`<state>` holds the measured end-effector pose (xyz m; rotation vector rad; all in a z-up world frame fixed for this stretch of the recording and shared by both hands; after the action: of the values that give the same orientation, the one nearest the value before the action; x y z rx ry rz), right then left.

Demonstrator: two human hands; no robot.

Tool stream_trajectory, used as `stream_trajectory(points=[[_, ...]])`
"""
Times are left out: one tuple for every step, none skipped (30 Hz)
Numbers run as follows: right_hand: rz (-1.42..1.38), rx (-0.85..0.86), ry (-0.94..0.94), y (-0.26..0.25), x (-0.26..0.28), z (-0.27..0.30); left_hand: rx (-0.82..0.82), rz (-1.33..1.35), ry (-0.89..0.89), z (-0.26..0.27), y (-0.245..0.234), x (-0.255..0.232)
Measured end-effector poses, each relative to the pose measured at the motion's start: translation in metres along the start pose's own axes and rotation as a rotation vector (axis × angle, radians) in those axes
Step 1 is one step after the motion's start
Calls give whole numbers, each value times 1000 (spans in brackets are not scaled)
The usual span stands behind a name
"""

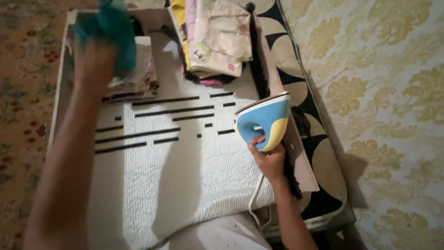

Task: The person irons several pieces of clothing on an ironing board, including a teal garment, a patterned cloth, and a pink shirt. They use a blue and yellow iron to smooth each item, folding and adjusting them as needed before placing them aside.

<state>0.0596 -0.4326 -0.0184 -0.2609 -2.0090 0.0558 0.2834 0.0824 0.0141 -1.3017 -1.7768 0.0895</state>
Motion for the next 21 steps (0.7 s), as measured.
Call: stream_trajectory(points=[[40, 5, -34, 0, 1, -1, 159, 216, -31, -6, 0, -6], [80, 11, -68, -1, 2, -4, 319, 431, -61, -15, -5, -15], [68, 26, -58, -2, 3, -5, 238, 401, -66, -23, -21, -21], [57, 41, -48, -4, 5, -6, 156, 372, -71, -32, -38, -25], [47, 75, -20, -8, 8, 0, 100, 348, -84, -31, -60, -34], [-12, 61, 12, -9, 10, 4, 114, 637, -113, -44, -73, -41], [-70, 56, 35, -9, 10, 2, 122, 921, -160, -61, -83, -47], [-128, 51, 59, -9, 11, 3, 100, 887, -201, -74, -97, -65], [-94, 49, 34, -6, 13, 0, 51, 845, -232, -98, -108, -80], [-61, 47, 8, -5, 15, -1, 144, 1046, -315, -115, -115, -94], [-25, 43, -10, -5, 16, 1, 245, 1252, -393, -125, -118, -106], [-26, 37, 7, -6, 16, 2, 279, 1304, -440, -139, -117, -116], [-26, 31, 21, -6, 14, 3, 311, 1358, -486, -153, -115, -128], [-27, 24, 35, -7, 11, 2, 335, 1361, -541, -158, -112, -136], [-66, 21, 50, -6, 9, 2, 361, 1361, -595, -163, -109, -143], [-105, 18, 65, -6, 6, 1, 387, 1361, -649, -169, -105, -148], [-145, 18, 86, -5, 3, 3, 387, 1372, -676, -170, -102, -152], [-136, 17, 89, -6, 1, 5, 387, 1384, -703, -172, -100, -154], [-127, 15, 93, -6, 0, 5, 387, 1396, -729, -174, -98, -157], [-118, 13, 96, -6, 0, 4, 415, 1505, -733, -180, -96, -160], [-115, 20, 94, -6, 0, 3, 445, 1614, -734, -187, -93, -162]])
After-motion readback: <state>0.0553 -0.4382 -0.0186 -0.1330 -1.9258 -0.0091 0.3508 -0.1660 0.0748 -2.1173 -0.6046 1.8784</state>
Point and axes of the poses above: each hand's wrist, its own z-axis away from the middle knuckle, its own y-axis out of the palm, x = y × z, the point moved 2 cm from there along -z, towards the middle knuckle, and after that the axes turned 1 degree about y, right-handed, at the moved point
